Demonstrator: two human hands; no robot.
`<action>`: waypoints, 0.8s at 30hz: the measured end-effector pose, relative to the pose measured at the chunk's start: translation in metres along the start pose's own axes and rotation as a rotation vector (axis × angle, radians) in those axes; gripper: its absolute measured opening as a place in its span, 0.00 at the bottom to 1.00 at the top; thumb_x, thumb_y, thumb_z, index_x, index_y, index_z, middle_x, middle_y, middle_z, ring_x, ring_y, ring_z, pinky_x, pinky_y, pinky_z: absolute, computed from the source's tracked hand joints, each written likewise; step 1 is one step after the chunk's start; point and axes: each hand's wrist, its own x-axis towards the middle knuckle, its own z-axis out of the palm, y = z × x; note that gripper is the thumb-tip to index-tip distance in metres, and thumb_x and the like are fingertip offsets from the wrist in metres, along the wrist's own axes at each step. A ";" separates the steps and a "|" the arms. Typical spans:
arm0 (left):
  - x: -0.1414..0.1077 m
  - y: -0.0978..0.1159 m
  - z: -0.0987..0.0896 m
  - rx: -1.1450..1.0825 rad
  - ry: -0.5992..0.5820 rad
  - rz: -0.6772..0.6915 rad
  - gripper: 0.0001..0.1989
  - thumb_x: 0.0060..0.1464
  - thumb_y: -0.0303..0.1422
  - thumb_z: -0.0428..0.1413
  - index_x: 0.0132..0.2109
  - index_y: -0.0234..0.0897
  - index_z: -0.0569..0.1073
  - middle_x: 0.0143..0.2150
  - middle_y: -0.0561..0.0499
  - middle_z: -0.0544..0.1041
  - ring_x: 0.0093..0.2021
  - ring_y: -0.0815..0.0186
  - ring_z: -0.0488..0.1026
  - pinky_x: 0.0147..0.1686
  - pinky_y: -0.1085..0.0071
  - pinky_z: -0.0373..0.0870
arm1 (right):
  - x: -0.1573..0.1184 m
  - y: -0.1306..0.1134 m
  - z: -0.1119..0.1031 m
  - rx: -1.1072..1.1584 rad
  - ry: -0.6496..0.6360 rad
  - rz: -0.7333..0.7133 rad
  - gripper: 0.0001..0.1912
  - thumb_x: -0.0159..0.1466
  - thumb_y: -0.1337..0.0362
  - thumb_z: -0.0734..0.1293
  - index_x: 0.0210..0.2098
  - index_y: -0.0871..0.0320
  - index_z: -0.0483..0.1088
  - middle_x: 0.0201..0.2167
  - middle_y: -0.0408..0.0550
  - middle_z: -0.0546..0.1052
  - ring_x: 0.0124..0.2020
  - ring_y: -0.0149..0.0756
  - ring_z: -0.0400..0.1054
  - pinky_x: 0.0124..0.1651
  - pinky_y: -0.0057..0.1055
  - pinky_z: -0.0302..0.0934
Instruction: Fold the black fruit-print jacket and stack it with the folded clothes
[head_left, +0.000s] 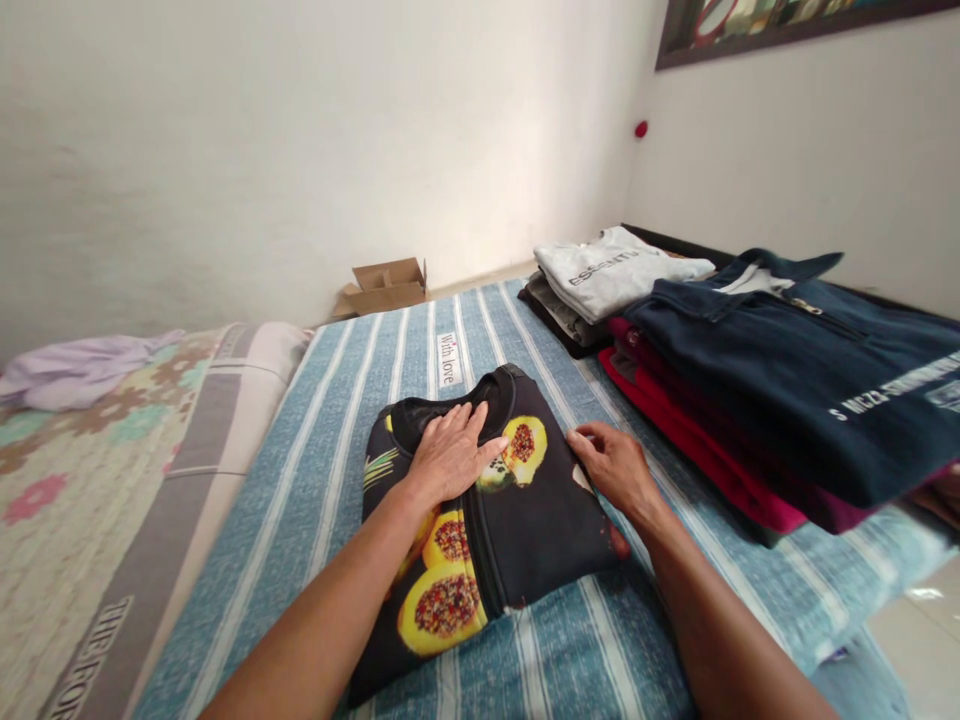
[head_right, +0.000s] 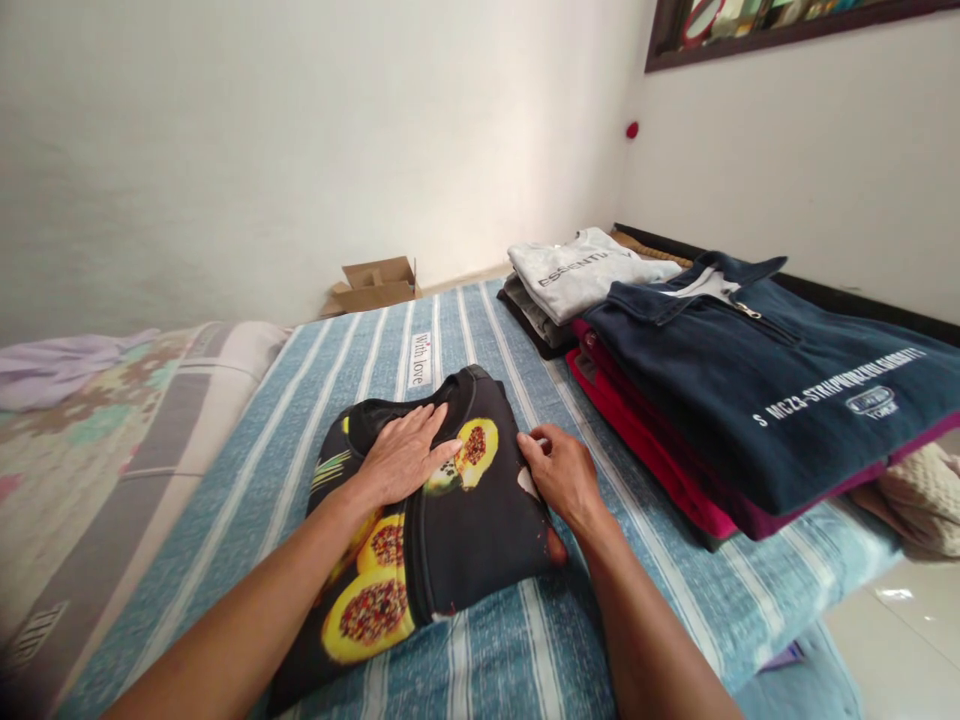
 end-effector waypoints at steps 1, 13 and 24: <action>0.000 0.000 0.000 -0.001 -0.001 -0.002 0.39 0.59 0.55 0.32 0.66 0.30 0.51 0.66 0.36 0.54 0.66 0.51 0.50 0.60 0.55 0.49 | -0.010 -0.001 -0.005 0.000 0.015 -0.061 0.21 0.61 0.50 0.61 0.41 0.59 0.74 0.33 0.50 0.76 0.36 0.38 0.70 0.38 0.32 0.63; -0.001 0.003 0.000 0.002 -0.001 -0.012 0.39 0.59 0.55 0.32 0.66 0.31 0.51 0.66 0.37 0.55 0.66 0.52 0.50 0.61 0.56 0.48 | -0.094 0.026 -0.006 -0.142 -0.135 -0.455 0.17 0.66 0.59 0.59 0.53 0.52 0.70 0.62 0.52 0.57 0.63 0.43 0.53 0.61 0.42 0.55; -0.004 0.002 0.004 -0.023 0.039 -0.007 0.38 0.59 0.55 0.33 0.66 0.31 0.52 0.66 0.38 0.55 0.66 0.52 0.50 0.61 0.55 0.48 | -0.103 0.016 -0.004 0.050 0.081 -0.329 0.11 0.63 0.61 0.62 0.42 0.54 0.74 0.48 0.54 0.73 0.48 0.42 0.68 0.49 0.40 0.66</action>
